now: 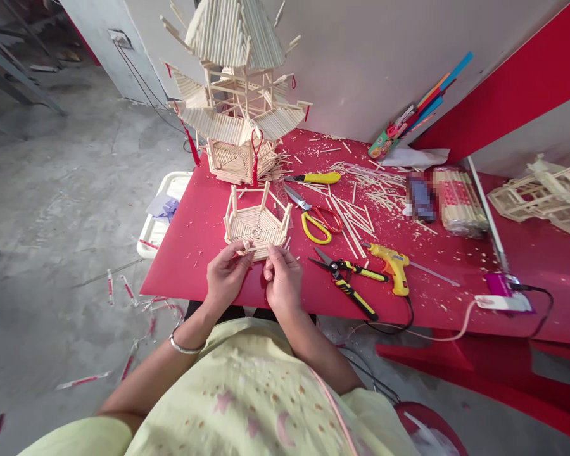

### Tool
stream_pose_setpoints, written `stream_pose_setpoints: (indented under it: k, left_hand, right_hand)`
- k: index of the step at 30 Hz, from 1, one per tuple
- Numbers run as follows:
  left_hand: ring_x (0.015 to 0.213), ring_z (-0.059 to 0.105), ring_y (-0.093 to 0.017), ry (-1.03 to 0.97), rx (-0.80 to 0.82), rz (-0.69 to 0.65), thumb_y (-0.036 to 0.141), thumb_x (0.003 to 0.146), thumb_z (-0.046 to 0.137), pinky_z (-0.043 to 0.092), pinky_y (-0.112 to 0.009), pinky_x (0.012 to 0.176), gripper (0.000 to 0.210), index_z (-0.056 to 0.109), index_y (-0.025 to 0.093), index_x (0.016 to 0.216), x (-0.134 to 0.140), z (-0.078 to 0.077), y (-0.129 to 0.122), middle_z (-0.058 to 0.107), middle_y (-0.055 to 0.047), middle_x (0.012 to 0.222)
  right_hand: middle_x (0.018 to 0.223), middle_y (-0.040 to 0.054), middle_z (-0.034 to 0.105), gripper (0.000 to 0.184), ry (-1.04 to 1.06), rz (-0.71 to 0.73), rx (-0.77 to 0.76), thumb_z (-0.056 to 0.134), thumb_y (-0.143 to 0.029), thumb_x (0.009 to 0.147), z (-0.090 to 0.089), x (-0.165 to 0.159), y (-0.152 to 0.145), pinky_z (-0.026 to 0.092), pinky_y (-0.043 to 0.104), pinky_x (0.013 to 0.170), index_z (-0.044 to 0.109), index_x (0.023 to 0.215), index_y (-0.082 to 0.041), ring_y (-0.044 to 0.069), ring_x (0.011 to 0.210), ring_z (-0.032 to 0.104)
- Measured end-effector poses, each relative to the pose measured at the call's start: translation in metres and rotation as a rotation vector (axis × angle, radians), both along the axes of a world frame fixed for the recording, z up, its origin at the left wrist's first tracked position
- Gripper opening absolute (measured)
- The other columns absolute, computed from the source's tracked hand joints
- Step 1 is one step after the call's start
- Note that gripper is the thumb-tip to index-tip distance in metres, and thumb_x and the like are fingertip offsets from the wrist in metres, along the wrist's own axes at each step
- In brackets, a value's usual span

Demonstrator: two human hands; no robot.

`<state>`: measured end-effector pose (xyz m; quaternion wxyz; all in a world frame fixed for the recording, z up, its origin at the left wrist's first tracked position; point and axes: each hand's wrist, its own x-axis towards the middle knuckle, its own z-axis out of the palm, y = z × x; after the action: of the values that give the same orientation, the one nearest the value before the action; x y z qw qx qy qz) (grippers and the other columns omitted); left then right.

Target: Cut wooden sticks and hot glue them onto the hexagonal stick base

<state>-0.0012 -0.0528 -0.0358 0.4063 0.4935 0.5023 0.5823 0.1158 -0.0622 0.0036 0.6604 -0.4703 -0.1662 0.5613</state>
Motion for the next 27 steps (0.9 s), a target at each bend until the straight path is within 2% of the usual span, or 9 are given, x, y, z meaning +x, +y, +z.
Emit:
stream_pose_setpoints:
  k: [8, 16, 23, 27]
  left_hand:
    - [0.104, 0.075, -0.023, -0.035, -0.012, -0.003, 0.037, 0.084, 0.082, 0.063, -0.035, 0.091, 0.026, 0.077, 0.019, 0.103, 0.002, 0.001, -0.002, 0.080, -0.009, 0.111]
    - [0.093, 0.075, -0.020, -0.119, -0.051, -0.082, 0.039, 0.083, 0.083, 0.063, -0.032, 0.084, 0.034, 0.076, 0.018, 0.109, 0.004, 0.015, -0.005, 0.078, -0.009, 0.109]
    - [0.104, 0.075, -0.024, 0.042, -0.022, -0.001, 0.041, 0.087, 0.079, 0.059, -0.038, 0.098, 0.029, 0.079, 0.019, 0.106, 0.002, 0.006, -0.003, 0.079, -0.009, 0.112]
    - [0.104, 0.075, -0.024, 0.056, -0.010, 0.001, 0.040, 0.086, 0.079, 0.059, -0.040, 0.100, 0.028, 0.080, 0.020, 0.106, 0.001, 0.003, -0.003, 0.080, -0.008, 0.111]
  right_hand:
    - [0.050, -0.0096, 0.050, 0.035, 0.005, -0.004, 0.022, 0.082, -0.046, 0.078, -0.002, -0.002, -0.001, 0.030, 0.022, 0.042, 0.061, 0.068, -0.021, 0.005, 0.040, 0.038]
    - [0.054, -0.0074, 0.054, 0.042, -0.013, 0.012, -0.009, 0.081, -0.052, 0.078, -0.002, -0.001, -0.001, 0.030, 0.023, 0.043, 0.060, 0.062, -0.020, 0.005, 0.042, 0.040]
    - [0.057, -0.0059, 0.057, 0.036, -0.032, 0.092, 0.019, 0.081, -0.051, 0.079, 0.001, 0.001, -0.001, 0.032, 0.024, 0.046, 0.066, 0.067, -0.021, 0.006, 0.047, 0.041]
    - [0.056, -0.0063, 0.057, 0.037, -0.027, 0.094, 0.027, 0.081, -0.053, 0.079, -0.002, -0.001, -0.001, 0.033, 0.023, 0.046, 0.065, 0.067, -0.021, 0.006, 0.046, 0.041]
